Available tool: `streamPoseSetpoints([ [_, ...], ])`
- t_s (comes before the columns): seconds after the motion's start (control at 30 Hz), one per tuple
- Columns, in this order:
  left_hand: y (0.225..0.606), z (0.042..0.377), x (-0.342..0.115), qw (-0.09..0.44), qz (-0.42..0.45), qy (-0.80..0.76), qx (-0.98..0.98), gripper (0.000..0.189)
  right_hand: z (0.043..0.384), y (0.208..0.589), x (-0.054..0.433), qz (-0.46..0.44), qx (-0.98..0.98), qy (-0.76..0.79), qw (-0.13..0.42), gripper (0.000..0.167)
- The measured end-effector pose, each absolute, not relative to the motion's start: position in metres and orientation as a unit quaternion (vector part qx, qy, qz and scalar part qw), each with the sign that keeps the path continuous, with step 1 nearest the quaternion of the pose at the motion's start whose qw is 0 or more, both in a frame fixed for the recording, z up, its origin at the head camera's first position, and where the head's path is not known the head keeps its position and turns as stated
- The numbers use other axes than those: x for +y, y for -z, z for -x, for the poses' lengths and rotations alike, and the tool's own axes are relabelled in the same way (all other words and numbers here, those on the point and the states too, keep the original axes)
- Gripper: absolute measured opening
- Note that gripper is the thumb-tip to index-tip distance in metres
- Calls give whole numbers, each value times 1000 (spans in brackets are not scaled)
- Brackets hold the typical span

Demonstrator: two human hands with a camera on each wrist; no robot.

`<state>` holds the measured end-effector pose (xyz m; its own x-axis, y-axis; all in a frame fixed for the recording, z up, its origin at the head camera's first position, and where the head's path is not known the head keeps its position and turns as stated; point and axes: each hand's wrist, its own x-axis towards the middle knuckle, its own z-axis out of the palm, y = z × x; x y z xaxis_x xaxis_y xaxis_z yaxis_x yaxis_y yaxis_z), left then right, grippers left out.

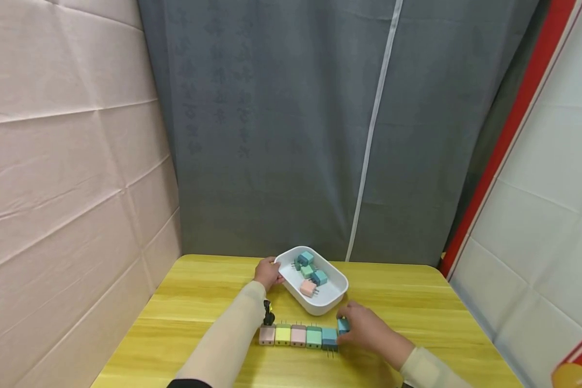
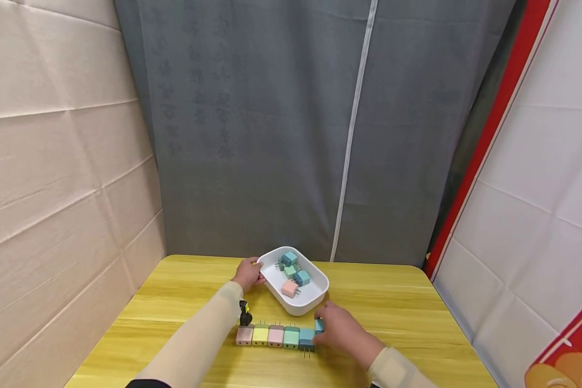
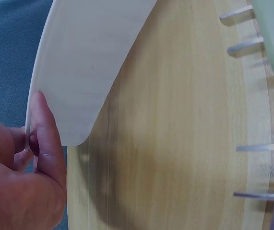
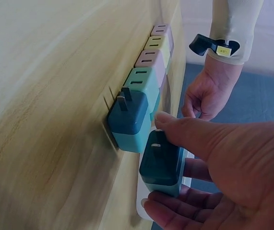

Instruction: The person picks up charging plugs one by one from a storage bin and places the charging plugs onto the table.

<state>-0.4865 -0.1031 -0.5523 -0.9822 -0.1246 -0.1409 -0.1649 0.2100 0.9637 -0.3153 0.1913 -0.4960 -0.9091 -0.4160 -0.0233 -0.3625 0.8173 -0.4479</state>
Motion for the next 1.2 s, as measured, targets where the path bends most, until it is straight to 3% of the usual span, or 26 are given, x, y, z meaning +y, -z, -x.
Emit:
streamPoseSetpoints([
  [1.2, 549, 486, -101, 24, 108, -614, 782, 44, 317, 522, 197, 224, 950, 207, 68, 46],
])
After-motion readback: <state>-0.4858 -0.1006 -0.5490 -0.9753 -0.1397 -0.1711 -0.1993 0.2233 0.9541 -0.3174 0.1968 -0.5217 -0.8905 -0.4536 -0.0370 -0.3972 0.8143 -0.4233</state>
